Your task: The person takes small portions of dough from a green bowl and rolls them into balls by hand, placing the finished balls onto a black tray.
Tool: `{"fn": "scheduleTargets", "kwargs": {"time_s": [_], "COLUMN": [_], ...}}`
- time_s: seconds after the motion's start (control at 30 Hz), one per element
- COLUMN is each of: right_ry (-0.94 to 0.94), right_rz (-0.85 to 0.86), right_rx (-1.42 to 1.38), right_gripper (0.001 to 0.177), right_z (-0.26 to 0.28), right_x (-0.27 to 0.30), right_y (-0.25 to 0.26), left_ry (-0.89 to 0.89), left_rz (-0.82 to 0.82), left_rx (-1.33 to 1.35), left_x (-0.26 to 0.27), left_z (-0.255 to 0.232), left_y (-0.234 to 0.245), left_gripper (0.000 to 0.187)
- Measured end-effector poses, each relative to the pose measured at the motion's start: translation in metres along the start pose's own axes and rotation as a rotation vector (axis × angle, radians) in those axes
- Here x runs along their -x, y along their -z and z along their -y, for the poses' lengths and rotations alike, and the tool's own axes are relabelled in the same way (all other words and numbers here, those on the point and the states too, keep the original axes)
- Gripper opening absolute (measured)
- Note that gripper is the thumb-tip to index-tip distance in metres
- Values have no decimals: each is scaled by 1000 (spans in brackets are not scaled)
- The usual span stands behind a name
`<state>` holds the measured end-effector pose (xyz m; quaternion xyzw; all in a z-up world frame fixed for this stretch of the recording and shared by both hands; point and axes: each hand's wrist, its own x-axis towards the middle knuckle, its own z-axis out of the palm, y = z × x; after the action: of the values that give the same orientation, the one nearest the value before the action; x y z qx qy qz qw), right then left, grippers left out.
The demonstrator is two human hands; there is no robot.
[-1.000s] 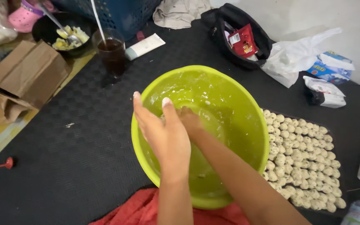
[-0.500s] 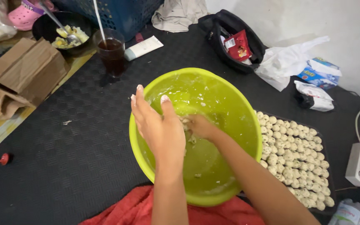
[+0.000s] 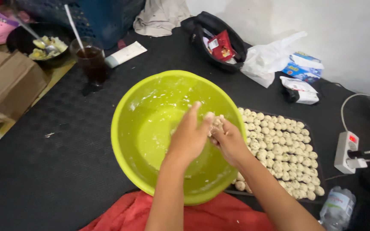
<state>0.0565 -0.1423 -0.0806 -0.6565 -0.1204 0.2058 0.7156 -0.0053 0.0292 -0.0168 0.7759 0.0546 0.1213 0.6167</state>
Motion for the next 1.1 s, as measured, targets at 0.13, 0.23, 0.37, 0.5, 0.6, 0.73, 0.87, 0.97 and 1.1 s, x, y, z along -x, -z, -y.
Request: {"fn": "scheduleTargets", "kwargs": {"time_s": [0.13, 0.23, 0.37, 0.5, 0.6, 0.73, 0.87, 0.97, 1.1], "right_ry": [-9, 114, 69, -6, -117, -165, -91, 136, 58], "right_rz": [-66, -42, -127, -197, -347, -292, -272, -40, -337], "right_rx": [-7, -36, -425, -638, -569, -664, -725, -765, -578], "right_gripper": [21, 21, 25, 35, 34, 38, 38, 60, 59], "right_z": [32, 43, 36, 26, 38, 55, 55, 42, 38], "right_x": [17, 30, 43, 51, 64, 76, 83, 83, 89], "right_y": [-4, -6, 8, 28, 37, 32, 34, 43, 39], "left_ry": [76, 165, 19, 200, -108, 81, 107, 54, -106], "left_rz": [213, 222, 148, 82, 14, 336, 341, 260, 112], "left_rx": [68, 195, 120, 216, -62, -641, -718, -544, -209], "left_x": [5, 10, 10, 1, 0, 11, 16, 22, 34], "left_z": [-15, -25, -20, 1, 21, 21, -1, -16, -31], "left_y": [-17, -18, -26, -25, -8, -24, -36, -43, -72], "left_gripper": [39, 24, 18, 23, 29, 53, 55, 51, 46]}}
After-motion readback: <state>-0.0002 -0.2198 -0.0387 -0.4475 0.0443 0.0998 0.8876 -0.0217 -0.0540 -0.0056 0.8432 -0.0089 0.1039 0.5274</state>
